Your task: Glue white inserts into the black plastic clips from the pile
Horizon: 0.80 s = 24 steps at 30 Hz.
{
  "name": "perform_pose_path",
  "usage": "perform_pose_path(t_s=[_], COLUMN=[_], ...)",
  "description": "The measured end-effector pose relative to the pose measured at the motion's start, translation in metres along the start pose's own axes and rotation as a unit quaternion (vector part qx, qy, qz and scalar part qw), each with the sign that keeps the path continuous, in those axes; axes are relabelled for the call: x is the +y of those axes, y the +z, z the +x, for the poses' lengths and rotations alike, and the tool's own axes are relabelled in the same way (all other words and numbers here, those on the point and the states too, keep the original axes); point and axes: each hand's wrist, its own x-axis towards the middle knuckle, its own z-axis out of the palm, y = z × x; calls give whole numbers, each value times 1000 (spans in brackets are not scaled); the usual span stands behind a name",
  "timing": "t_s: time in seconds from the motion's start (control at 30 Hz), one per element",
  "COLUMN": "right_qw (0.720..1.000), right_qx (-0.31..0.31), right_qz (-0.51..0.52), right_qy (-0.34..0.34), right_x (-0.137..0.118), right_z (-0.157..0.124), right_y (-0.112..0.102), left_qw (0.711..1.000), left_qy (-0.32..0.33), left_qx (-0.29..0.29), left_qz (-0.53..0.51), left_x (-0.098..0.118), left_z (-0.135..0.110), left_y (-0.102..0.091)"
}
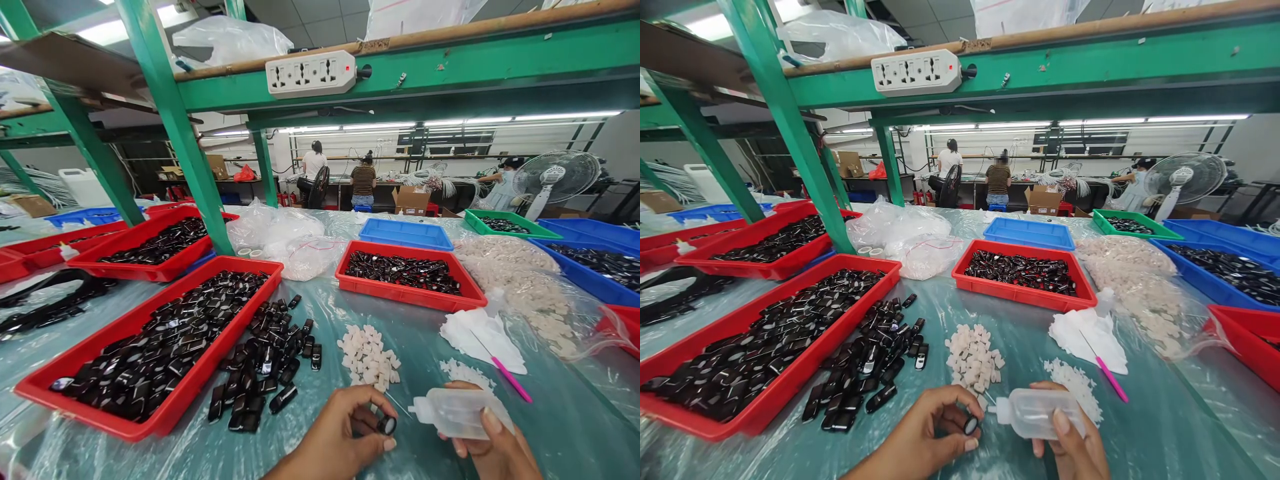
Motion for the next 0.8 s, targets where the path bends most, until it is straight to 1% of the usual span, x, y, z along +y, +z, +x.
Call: perform_pose_path(t_s=[0.1,0.2,0.3,0.37,0.47,0.63,0.73,0.77,0.8], right_qw=[998,996,995,996,998,1000,992,983,968], right_qx=[-4,8,6,-4,-7,18,3,-4,-15], right_qz=[51,80,94,85,50,-18,-116,-166,-225], right_qy=[22,36,39,35,24,-6,-56,-81,-111], right_x=[-4,-8,-9,-8,-5,2,6,8,9], right_z=[1,1,2,4,8,12,18,22,27], right_y=[4,8,8,5,0,-4,-9,-12,-16], left_qw=[1000,1000,999,999,999,997,996,996,995], left_qy=[-10,-25,-36,-35,-32,-32,-41,-45,-47], left_qx=[3,12,14,16,19,37,5,-13,-30], left_qz=[-6,-2,6,11,15,61,80,81,80], left_x=[4,6,6,5,3,-4,-7,-7,-7], left_z=[0,0,0,0,0,0,1,1,1], left_y=[1,2,2,2,2,-1,-2,-2,-2])
